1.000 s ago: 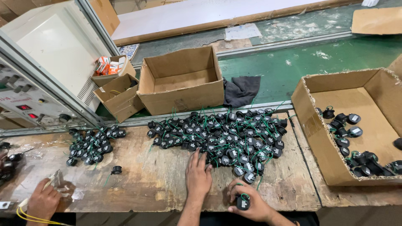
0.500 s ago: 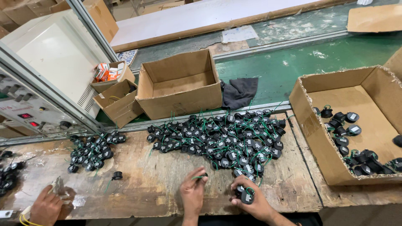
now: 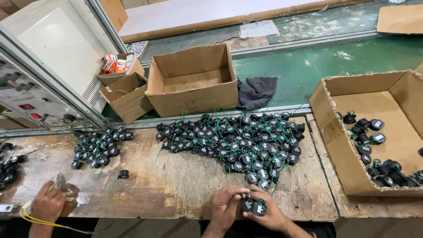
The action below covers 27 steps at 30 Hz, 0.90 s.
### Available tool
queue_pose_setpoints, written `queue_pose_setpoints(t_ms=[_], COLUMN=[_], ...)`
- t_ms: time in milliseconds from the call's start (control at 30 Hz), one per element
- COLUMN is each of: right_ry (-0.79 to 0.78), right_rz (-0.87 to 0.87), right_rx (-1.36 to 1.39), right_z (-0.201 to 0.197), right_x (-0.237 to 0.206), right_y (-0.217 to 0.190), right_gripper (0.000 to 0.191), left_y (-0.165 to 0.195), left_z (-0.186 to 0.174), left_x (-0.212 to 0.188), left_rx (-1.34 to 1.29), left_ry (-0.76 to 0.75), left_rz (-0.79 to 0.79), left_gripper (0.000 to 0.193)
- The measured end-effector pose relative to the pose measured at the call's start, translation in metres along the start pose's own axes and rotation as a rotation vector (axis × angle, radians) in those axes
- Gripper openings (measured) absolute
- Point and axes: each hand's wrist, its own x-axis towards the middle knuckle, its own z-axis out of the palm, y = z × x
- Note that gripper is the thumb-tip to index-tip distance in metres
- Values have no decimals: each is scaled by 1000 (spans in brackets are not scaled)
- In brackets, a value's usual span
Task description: The person picks up black power adapters with green wires from the workbench, coils each wire around the adapter by hand, and places the finished adapters into a cardboard box on the right. They repeat this for many adapters, taking new ones from the pile on the bench.
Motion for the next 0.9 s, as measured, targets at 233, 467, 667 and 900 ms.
queue_pose_setpoints(t_ms=[233, 467, 667, 900], right_ry=[47, -21, -30, -175], right_rz=[-39, -22, -25, -84], right_rx=[20, 32, 80, 52], right_z=[0, -4, -1, 0], right_x=[15, 21, 26, 29], right_y=[-50, -59, -59, -72], right_gripper=[41, 31, 35, 33], left_y=[-25, -35, -4, 1], left_z=[-13, 9, -70, -283], left_x=[-10, -11, 7, 76], left_rx=[-140, -425, 349, 1128], left_ry=[-88, -5, 193, 775], left_rz=[32, -288, 130, 216], left_gripper=[16, 30, 25, 26])
